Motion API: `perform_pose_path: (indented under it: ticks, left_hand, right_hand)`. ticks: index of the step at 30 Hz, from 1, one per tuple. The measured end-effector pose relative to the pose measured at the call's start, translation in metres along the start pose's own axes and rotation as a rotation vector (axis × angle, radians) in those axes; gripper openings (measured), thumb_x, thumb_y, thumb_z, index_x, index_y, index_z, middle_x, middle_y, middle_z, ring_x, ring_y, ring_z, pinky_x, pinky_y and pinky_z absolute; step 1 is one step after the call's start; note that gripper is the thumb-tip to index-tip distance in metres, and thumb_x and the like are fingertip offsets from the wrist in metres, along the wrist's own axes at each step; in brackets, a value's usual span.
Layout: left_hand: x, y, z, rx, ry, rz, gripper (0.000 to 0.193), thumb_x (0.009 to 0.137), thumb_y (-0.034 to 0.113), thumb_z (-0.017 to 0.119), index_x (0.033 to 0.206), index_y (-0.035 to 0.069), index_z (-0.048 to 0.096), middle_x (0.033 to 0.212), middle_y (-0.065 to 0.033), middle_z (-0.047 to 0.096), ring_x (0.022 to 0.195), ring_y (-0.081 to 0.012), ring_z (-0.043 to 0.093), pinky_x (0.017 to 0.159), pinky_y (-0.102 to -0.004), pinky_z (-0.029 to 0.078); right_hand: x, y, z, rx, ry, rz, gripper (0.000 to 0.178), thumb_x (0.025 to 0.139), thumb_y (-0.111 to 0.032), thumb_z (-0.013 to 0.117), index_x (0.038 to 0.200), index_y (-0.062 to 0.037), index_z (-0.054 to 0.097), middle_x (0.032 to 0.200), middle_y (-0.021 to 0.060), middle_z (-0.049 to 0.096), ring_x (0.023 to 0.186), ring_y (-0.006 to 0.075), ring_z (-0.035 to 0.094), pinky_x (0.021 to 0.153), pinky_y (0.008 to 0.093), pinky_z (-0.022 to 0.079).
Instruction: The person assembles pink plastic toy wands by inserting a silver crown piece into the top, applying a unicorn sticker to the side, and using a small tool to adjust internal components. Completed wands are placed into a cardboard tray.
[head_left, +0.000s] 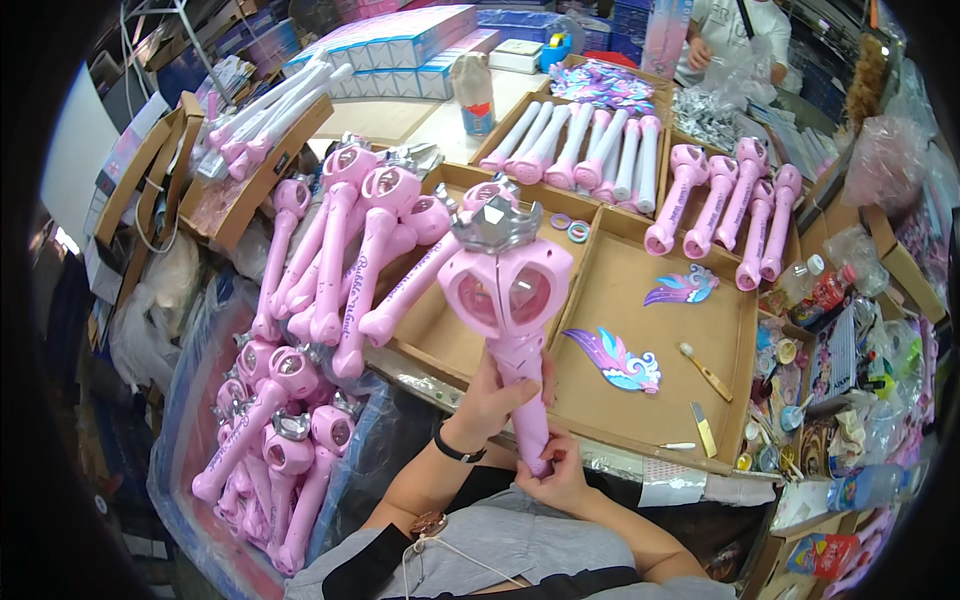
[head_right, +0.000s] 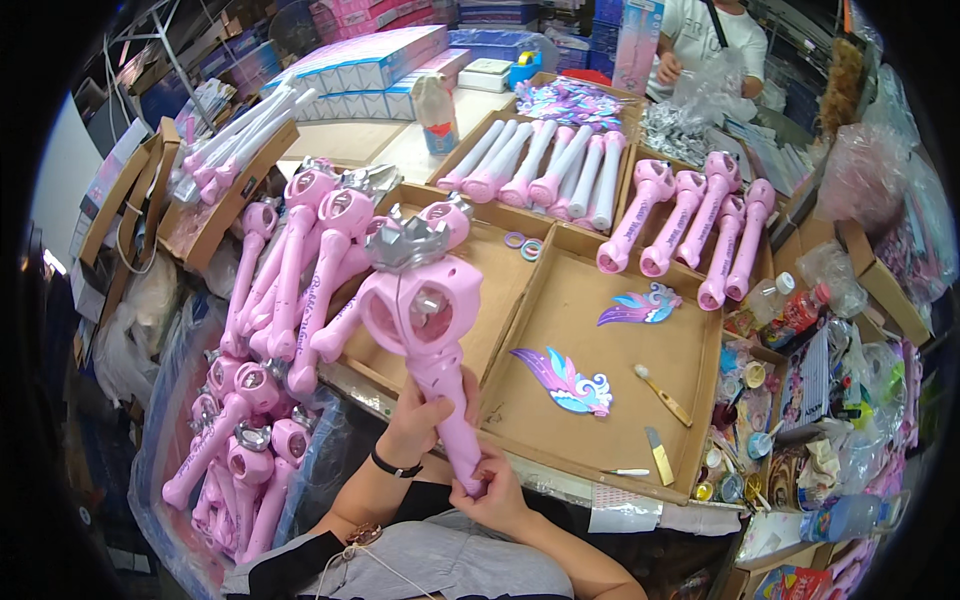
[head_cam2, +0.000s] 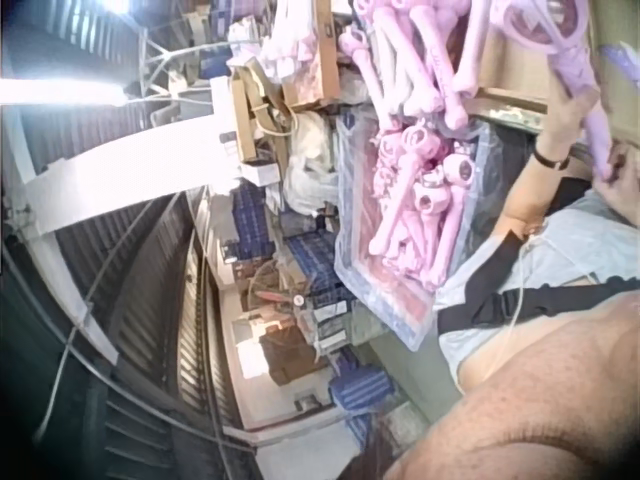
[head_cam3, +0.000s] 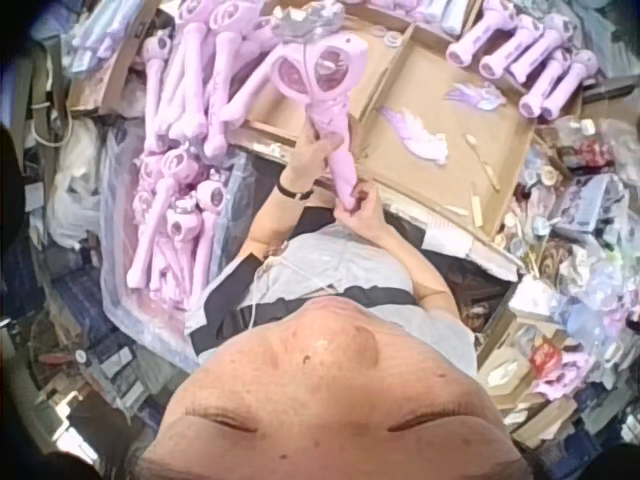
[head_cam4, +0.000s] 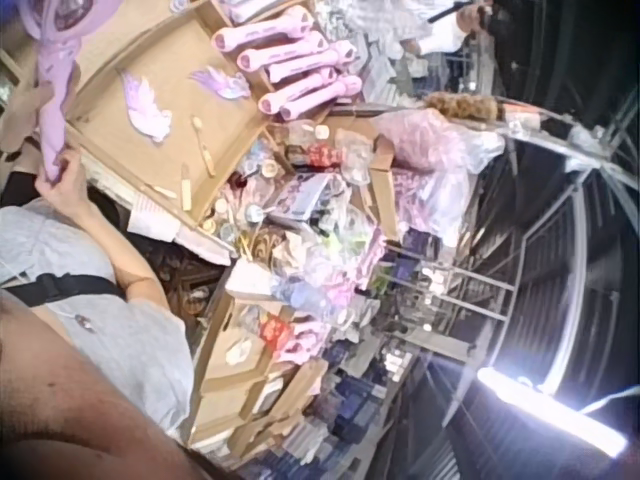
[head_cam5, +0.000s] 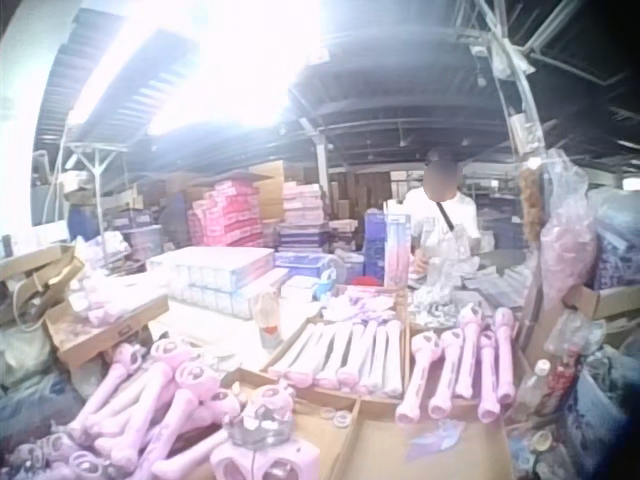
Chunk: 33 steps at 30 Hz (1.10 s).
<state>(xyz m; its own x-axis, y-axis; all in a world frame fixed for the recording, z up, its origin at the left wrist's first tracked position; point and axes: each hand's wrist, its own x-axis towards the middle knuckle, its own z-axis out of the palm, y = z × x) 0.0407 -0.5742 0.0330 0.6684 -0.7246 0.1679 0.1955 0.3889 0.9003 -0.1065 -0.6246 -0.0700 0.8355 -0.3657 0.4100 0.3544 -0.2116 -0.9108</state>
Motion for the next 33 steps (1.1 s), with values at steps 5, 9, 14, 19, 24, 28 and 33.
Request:
perform_pose_path:
  ticks: [5, 9, 14, 19, 24, 28, 33]
  left_hand:
    - [-0.008, -0.005, 0.000, -0.174, -0.033, -0.047, 0.046, 0.071, 0.016, 0.068, 0.107, 0.000, 0.045, 0.084, -0.0099, 0.055, 0.067, -0.0165, 0.056, 0.057, -0.0280, 0.046]
    - [-0.007, -0.008, -0.006, -0.250, -0.131, -0.086, 0.054, 0.072, 0.003, 0.064, 0.118, 0.004, 0.037, 0.101, -0.0103, 0.052, 0.073, -0.0175, 0.057, 0.061, -0.0299, 0.049]
    - [-0.008, -0.006, -0.009, -0.206, -0.155, -0.107, 0.052, 0.075, 0.018, 0.062, 0.119, 0.001, 0.040, 0.099, -0.0132, 0.056, 0.074, -0.0196, 0.058, 0.062, -0.0305, 0.048]
    - [0.007, 0.004, -0.012, -0.214, -0.010, 0.141, 0.087, 0.073, 0.068, 0.056, 0.118, -0.006, 0.047, 0.105, -0.0182, 0.059, 0.078, -0.0237, 0.061, 0.064, -0.0311, 0.047]
    - [-0.002, -0.005, -0.006, -0.124, -0.063, -0.101, 0.078, 0.072, 0.055, 0.069, 0.117, -0.005, 0.046, 0.106, -0.0163, 0.058, 0.074, -0.0202, 0.061, 0.062, -0.0296, 0.048]
    - [-0.011, -0.017, -0.007, -0.210, -0.112, -0.180, 0.054, 0.075, 0.022, 0.069, 0.117, 0.001, 0.043, 0.101, -0.0127, 0.056, 0.071, -0.0181, 0.059, 0.061, -0.0305, 0.049]
    - [-0.004, -0.011, -0.008, -0.133, -0.183, -0.104, 0.065, 0.076, 0.045, 0.066, 0.115, -0.003, 0.046, 0.093, -0.0120, 0.059, 0.061, -0.0150, 0.054, 0.055, -0.0275, 0.045]
  right_hand:
    - [-0.006, 0.006, -0.001, 0.097, -0.024, -0.024, 0.048, 0.071, 0.001, 0.071, 0.097, -0.0058, 0.031, 0.121, 0.0230, 0.043, 0.094, 0.0202, 0.055, 0.069, 0.0260, 0.047]
    - [-0.007, 0.007, 0.003, 0.170, -0.009, -0.022, 0.049, 0.071, 0.001, 0.071, 0.098, -0.0069, 0.030, 0.121, 0.0227, 0.043, 0.092, 0.0189, 0.054, 0.068, 0.0258, 0.046]
    - [-0.010, 0.008, 0.001, 0.133, -0.025, -0.047, 0.050, 0.070, 0.001, 0.071, 0.098, -0.0075, 0.030, 0.121, 0.0224, 0.043, 0.090, 0.0182, 0.054, 0.069, 0.0251, 0.046]
    - [-0.017, 0.008, 0.002, 0.170, -0.136, -0.056, 0.050, 0.071, 0.005, 0.068, 0.095, -0.0095, 0.027, 0.114, 0.0208, 0.042, 0.091, 0.0223, 0.061, 0.074, 0.0324, 0.051]
    - [-0.023, 0.016, 0.004, 0.205, -0.032, -0.023, 0.050, 0.071, 0.002, 0.071, 0.097, -0.0087, 0.029, 0.117, 0.0213, 0.044, 0.087, 0.0180, 0.056, 0.069, 0.0274, 0.047]
    - [-0.027, 0.021, 0.006, 0.226, -0.004, -0.029, 0.051, 0.070, 0.001, 0.072, 0.097, -0.0084, 0.030, 0.117, 0.0210, 0.046, 0.082, 0.0147, 0.054, 0.064, 0.0247, 0.045]
    - [-0.025, 0.012, 0.001, 0.190, -0.072, 0.002, 0.047, 0.073, 0.002, 0.068, 0.097, -0.0084, 0.029, 0.111, 0.0200, 0.047, 0.086, 0.0196, 0.060, 0.068, 0.0296, 0.049]
